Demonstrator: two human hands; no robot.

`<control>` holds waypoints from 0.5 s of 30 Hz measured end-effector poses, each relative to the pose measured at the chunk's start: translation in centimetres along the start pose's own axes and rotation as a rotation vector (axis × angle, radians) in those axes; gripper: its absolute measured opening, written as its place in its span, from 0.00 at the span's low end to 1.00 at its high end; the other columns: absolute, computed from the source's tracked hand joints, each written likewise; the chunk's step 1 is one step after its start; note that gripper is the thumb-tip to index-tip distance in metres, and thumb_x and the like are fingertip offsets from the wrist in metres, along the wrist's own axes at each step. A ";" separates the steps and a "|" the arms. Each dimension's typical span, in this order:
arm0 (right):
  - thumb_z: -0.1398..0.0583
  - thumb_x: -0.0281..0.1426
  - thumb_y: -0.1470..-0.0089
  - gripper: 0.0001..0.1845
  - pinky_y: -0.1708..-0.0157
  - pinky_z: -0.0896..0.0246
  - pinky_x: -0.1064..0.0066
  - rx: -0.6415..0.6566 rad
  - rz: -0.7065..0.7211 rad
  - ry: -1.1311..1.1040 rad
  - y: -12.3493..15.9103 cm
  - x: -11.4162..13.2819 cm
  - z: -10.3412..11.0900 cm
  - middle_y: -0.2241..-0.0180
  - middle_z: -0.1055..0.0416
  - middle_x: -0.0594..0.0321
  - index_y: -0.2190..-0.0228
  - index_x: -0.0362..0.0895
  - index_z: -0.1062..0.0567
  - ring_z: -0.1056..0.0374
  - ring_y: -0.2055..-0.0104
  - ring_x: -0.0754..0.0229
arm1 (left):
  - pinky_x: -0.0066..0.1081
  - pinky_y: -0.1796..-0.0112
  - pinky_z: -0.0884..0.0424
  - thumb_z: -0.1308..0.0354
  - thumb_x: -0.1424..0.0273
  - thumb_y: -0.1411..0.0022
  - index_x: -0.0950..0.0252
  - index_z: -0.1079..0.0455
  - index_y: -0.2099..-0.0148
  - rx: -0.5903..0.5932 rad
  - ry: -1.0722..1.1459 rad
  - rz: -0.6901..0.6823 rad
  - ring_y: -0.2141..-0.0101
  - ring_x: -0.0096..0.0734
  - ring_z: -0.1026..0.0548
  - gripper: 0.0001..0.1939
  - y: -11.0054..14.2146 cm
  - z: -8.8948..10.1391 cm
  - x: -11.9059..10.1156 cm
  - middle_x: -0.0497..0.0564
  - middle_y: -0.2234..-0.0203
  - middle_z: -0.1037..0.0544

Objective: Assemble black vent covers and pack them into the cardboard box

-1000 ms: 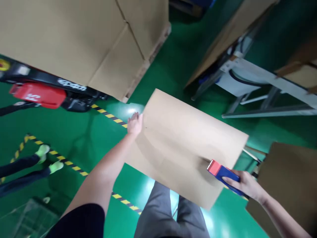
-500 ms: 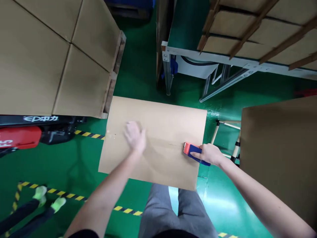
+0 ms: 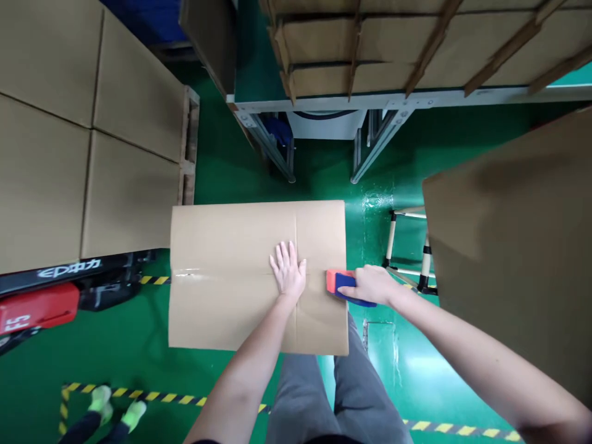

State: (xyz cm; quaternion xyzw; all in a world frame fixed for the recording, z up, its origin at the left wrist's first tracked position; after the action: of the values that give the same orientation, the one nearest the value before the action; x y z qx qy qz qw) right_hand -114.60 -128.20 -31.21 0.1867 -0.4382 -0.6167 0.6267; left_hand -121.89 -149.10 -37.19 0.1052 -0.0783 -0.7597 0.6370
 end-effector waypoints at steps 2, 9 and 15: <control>0.46 0.58 0.44 0.33 0.70 0.40 0.67 0.001 -0.002 -0.003 1.7 -4.8 -0.5 0.70 0.24 0.49 0.67 0.41 0.21 0.26 0.65 0.46 | 0.54 0.34 0.67 0.56 0.63 0.29 0.71 0.58 0.28 -0.020 -0.016 0.000 0.31 0.49 0.66 0.33 0.0 -0.1 -0.1 0.60 0.30 0.63; 0.46 0.57 0.43 0.31 0.69 0.42 0.66 -0.023 -0.084 0.030 3.4 -16.1 -2.8 0.71 0.24 0.51 0.68 0.41 0.22 0.26 0.66 0.47 | 0.62 0.36 0.73 0.60 0.67 0.29 0.68 0.57 0.28 0.030 0.020 -0.154 0.31 0.51 0.65 0.31 0.4 -0.6 -0.7 0.59 0.31 0.58; 0.43 0.53 0.44 0.31 0.62 0.36 0.66 -0.080 -0.113 -0.093 -1.4 -13.3 -4.2 0.62 0.23 0.43 0.64 0.37 0.20 0.26 0.57 0.45 | 0.32 0.34 0.49 0.62 0.75 0.31 0.44 0.34 0.39 0.557 0.123 -0.955 0.38 0.26 0.37 0.27 2.4 0.8 -9.0 0.40 0.41 0.31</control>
State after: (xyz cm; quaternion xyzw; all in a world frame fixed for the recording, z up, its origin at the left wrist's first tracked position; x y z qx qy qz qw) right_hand -110.23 -117.29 -38.81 0.1572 -0.4306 -0.6760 0.5769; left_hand -118.34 -140.65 -35.26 0.3374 -0.1824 -0.9071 0.1734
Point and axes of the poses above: each hand's wrist, its own y-axis away from the middle knuckle, its own z-axis out of the back of the hand, x = y × z, the point moved 9 cm from there along -y, towards the middle knuckle
